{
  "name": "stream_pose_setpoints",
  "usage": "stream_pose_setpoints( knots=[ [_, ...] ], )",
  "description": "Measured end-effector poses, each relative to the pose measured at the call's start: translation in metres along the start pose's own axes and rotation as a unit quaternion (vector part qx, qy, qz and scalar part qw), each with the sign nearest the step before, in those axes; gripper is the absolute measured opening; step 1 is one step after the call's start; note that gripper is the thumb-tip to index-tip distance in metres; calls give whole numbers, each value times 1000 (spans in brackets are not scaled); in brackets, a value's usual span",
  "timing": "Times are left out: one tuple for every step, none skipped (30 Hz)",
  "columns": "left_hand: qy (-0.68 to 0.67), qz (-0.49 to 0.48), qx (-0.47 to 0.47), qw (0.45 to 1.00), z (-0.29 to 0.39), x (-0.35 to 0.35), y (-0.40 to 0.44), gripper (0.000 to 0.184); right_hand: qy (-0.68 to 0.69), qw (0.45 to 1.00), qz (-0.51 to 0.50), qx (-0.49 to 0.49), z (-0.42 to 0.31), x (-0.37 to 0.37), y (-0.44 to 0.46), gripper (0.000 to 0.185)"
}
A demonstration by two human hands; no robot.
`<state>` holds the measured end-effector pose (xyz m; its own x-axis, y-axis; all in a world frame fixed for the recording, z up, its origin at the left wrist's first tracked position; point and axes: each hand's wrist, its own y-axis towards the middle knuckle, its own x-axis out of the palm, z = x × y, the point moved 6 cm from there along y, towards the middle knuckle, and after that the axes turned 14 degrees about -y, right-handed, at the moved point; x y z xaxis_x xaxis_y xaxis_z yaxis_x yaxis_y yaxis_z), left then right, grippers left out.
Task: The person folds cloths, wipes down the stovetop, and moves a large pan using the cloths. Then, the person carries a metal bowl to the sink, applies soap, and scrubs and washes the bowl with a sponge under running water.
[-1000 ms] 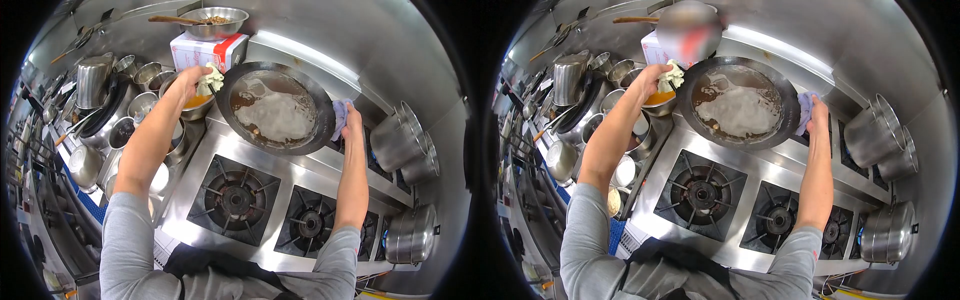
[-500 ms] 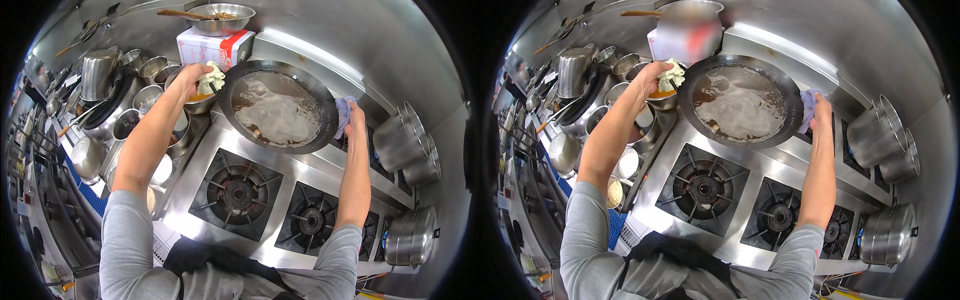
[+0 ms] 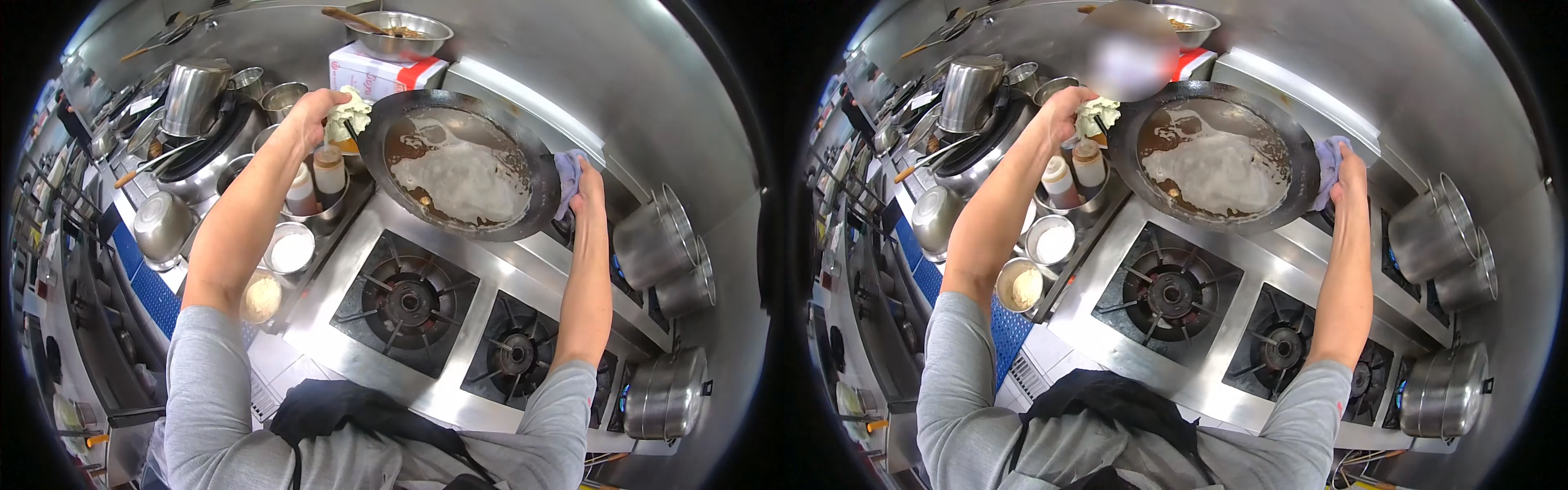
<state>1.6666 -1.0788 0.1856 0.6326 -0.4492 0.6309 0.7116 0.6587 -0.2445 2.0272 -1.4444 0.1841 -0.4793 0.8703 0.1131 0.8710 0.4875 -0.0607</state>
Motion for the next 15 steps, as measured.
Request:
stream_pose_setpoints(
  knots=[
    [6,13,0,1000,5,-5,-9,30,3,1000,-2,1,0,6,-3,29],
    [7,11,11,1000,12,-11,-12,28,6,1000,-7,1,0,14,-5,29],
    [10,9,23,1000,20,-21,-13,27,10,1000,-13,2,1,23,-5,29],
    [11,9,36,999,28,-27,-22,26,11,1000,-26,0,4,28,-2,29],
    [-19,7,26,999,33,-32,-29,24,11,999,-41,-2,6,33,2,29],
    [-21,12,19,1000,37,-45,-24,22,10,998,-60,-2,8,40,6,29],
    [-20,40,44,998,47,-46,-49,21,40,998,-51,-17,7,51,4,27],
    [-16,49,70,996,55,-55,-60,21,28,995,-95,-13,7,66,-3,26],
    [2,66,96,993,66,-70,-61,21,46,993,-109,4,14,74,8,24],
    [-38,37,66,996,69,-86,-45,21,51,988,-144,4,11,90,-4,24],
    [-47,57,69,995,76,-92,-57,21,35,992,-121,0,14,95,6,29],
    [-60,64,76,993,84,-98,-71,22,20,990,-143,9,13,111,-3,29],
    [-53,72,90,992,94,-107,-86,23,28,989,-145,9,13,124,-7,28],
    [-46,79,101,991,102,-116,-101,23,34,989,-144,9,13,136,-10,28],
    [-37,89,102,990,112,-125,-115,23,28,988,-150,10,12,154,-15,29]
  ],
)
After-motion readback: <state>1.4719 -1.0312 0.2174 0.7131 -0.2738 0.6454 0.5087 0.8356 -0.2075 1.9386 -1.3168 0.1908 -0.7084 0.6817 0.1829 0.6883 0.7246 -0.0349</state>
